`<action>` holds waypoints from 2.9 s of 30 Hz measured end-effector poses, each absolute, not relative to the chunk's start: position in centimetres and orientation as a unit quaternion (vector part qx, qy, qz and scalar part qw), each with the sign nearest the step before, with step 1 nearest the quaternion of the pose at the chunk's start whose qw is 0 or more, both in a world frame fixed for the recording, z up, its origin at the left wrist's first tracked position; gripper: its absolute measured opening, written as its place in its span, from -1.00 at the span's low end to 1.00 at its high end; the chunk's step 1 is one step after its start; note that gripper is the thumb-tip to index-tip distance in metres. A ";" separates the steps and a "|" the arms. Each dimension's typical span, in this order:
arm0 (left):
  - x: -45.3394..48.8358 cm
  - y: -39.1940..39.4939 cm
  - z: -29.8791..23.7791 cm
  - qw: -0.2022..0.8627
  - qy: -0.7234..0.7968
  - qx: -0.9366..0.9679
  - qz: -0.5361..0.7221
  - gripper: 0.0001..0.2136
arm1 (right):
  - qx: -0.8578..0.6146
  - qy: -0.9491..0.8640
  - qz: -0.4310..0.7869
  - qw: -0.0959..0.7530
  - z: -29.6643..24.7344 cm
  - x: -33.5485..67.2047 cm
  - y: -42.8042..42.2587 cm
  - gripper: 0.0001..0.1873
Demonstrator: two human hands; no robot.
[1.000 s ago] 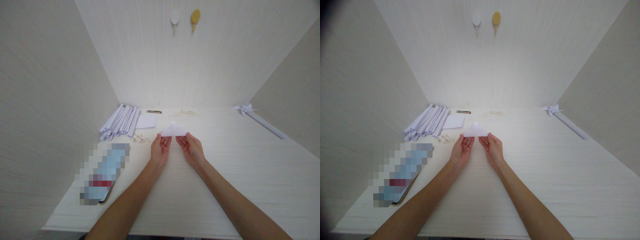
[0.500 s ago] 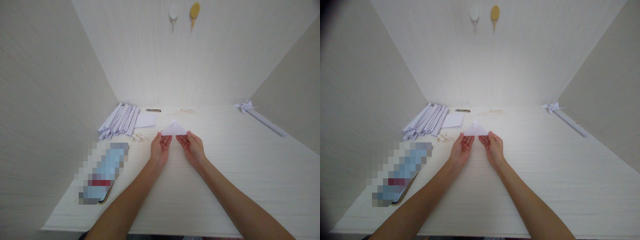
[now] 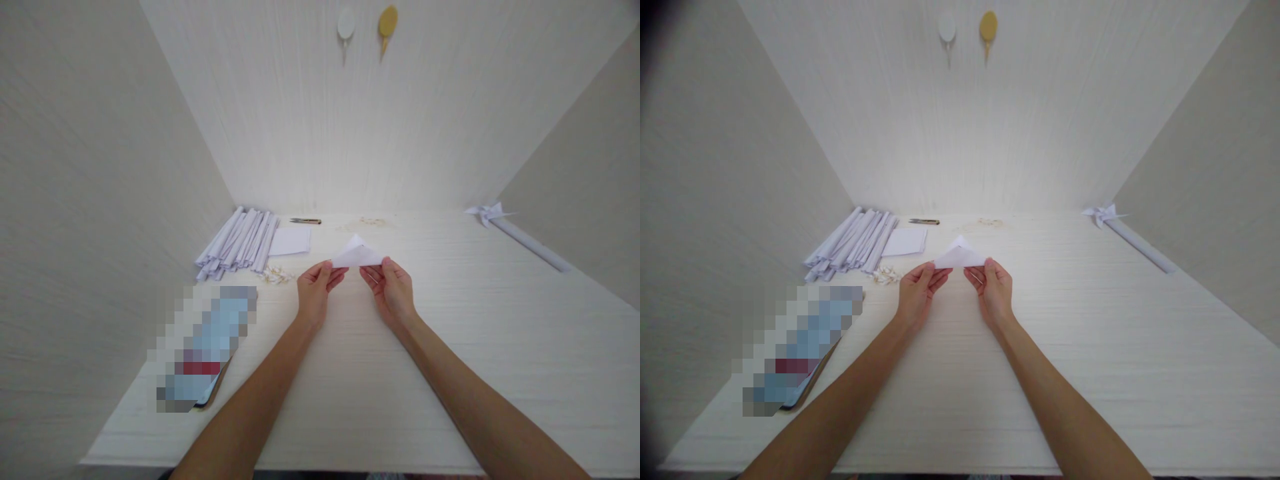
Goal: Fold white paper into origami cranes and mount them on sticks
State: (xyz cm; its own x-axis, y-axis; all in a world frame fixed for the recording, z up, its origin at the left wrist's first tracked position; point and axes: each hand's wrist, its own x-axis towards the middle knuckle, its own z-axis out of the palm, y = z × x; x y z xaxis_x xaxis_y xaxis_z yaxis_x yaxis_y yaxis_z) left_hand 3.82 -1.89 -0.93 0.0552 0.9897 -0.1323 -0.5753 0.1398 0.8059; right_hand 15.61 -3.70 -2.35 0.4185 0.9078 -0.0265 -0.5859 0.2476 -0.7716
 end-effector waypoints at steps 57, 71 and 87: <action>3.2 -2.0 -1.2 0.628 0.395 0.491 0.457 -0.73 | -0.430 -0.263 0.529 0.683 -1.9 15.5 -4.0 -0.65; 2.5 -1.4 -1.4 0.714 0.371 0.416 0.423 -0.85 | -0.430 -0.226 0.485 0.727 -1.9 16.2 -3.7 -0.69; 2.3 -1.6 -1.0 0.684 0.412 0.529 0.286 -0.88 | -0.457 -0.224 0.429 0.746 -1.8 16.8 -3.4 -0.66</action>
State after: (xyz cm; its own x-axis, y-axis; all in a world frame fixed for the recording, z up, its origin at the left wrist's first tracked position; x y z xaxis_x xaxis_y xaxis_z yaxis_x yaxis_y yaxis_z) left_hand 2.26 -1.59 -1.04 0.4972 0.8276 -0.2606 0.0442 0.2758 0.9602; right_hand 16.80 -3.39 -1.83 0.5312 0.8453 -0.0574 -0.4359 0.2146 -0.8741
